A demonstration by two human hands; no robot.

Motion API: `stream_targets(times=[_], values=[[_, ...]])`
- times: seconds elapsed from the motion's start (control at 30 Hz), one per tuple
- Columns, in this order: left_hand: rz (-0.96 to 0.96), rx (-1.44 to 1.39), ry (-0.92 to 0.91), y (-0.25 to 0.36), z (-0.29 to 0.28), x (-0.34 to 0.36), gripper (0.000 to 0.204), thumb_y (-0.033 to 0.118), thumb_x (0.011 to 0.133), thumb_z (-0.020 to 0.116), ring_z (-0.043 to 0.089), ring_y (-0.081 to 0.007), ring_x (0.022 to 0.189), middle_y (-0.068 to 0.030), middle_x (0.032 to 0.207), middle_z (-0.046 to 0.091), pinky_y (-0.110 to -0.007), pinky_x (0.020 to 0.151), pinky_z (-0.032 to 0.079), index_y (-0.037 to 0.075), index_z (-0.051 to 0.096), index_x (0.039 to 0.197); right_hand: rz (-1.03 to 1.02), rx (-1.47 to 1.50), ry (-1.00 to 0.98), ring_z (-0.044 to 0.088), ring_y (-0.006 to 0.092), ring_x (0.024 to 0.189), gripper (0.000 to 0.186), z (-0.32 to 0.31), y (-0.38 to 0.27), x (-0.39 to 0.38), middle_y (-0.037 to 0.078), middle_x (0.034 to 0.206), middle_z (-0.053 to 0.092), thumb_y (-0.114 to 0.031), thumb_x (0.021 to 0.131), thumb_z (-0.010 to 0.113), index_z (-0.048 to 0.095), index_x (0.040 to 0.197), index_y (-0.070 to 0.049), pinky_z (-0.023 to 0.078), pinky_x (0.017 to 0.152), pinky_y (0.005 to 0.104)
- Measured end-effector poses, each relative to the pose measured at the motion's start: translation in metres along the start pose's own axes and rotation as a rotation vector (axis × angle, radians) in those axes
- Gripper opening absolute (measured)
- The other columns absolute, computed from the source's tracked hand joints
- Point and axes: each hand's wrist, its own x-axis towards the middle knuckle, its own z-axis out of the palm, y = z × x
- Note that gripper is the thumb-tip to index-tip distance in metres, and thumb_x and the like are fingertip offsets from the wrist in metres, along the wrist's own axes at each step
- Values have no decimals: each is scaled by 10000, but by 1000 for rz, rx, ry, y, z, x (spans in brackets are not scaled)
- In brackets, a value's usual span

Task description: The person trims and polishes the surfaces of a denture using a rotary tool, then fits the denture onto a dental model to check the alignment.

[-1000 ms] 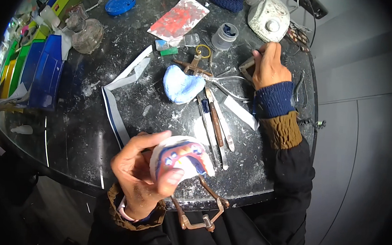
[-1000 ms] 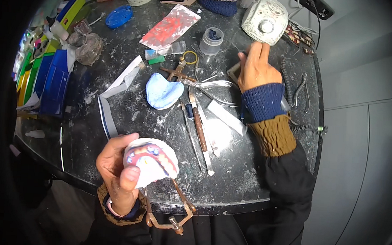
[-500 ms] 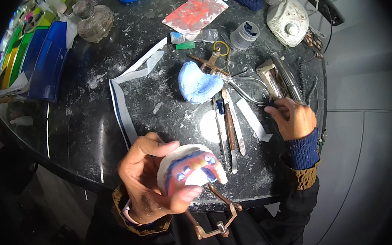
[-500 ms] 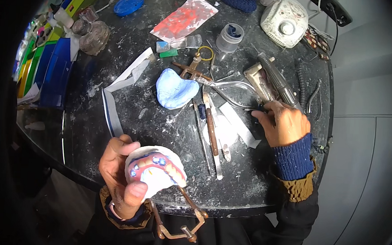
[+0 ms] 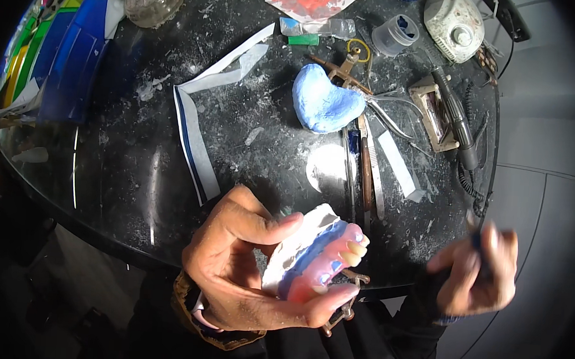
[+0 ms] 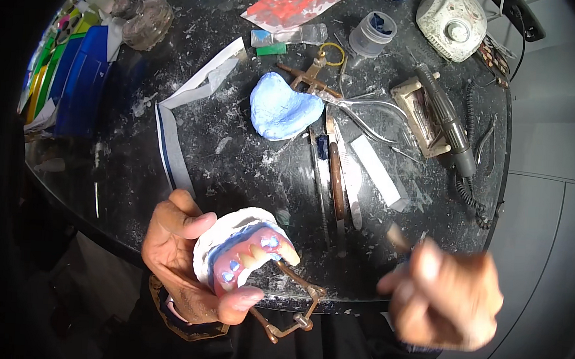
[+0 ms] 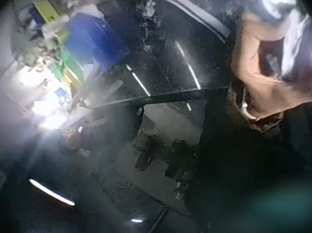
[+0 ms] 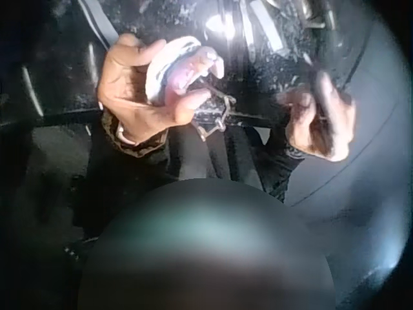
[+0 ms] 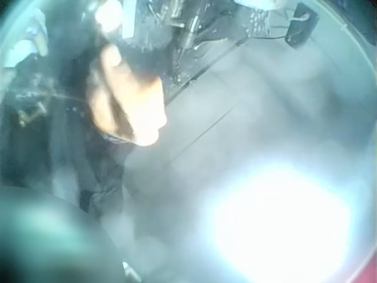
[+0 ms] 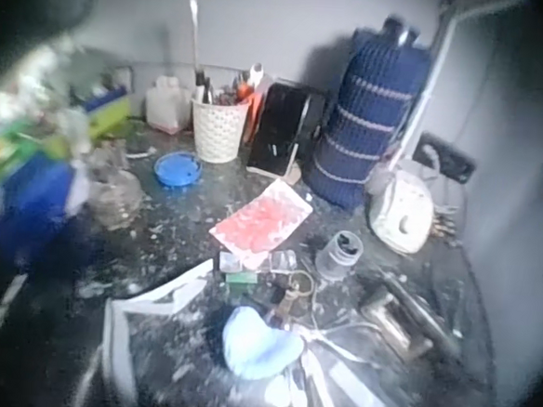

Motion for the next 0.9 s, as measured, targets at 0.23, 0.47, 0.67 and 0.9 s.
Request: stream_targets(times=[0.23,0.47,0.67,0.9], values=[[62,81,-66,0,0,-2,661,306,542,877,482,-87,636,-53,767,502,-195,539,375,-12,446,929,-341,344,-292,687,279,843,518,15,-3,0,85,882,548,-321,720,761,589,1116,-34,553,854,369],[5,144,-25,6,1,-9,653,292,509,900,530,-76,649,-35,719,531,-167,506,384,2,456,889,-230,296,-262,630,410,971,360,26,-18,-19,137,861,527,-204,788,707,557,1031,14,580,795,401],[24,89,72,4,3,-12,560,89,465,926,598,-89,611,-53,805,582,-171,459,451,9,608,919,-397,194,-312,637,421,939,340,25,-11,-13,173,866,535,-202,817,688,537,1000,42,605,725,383],[112,318,21,1,5,-14,685,326,500,923,403,-12,479,15,612,430,-153,422,286,23,440,879,-428,104,-303,646,416,912,327,25,-17,-13,190,873,540,-186,827,679,531,998,49,613,693,368]])
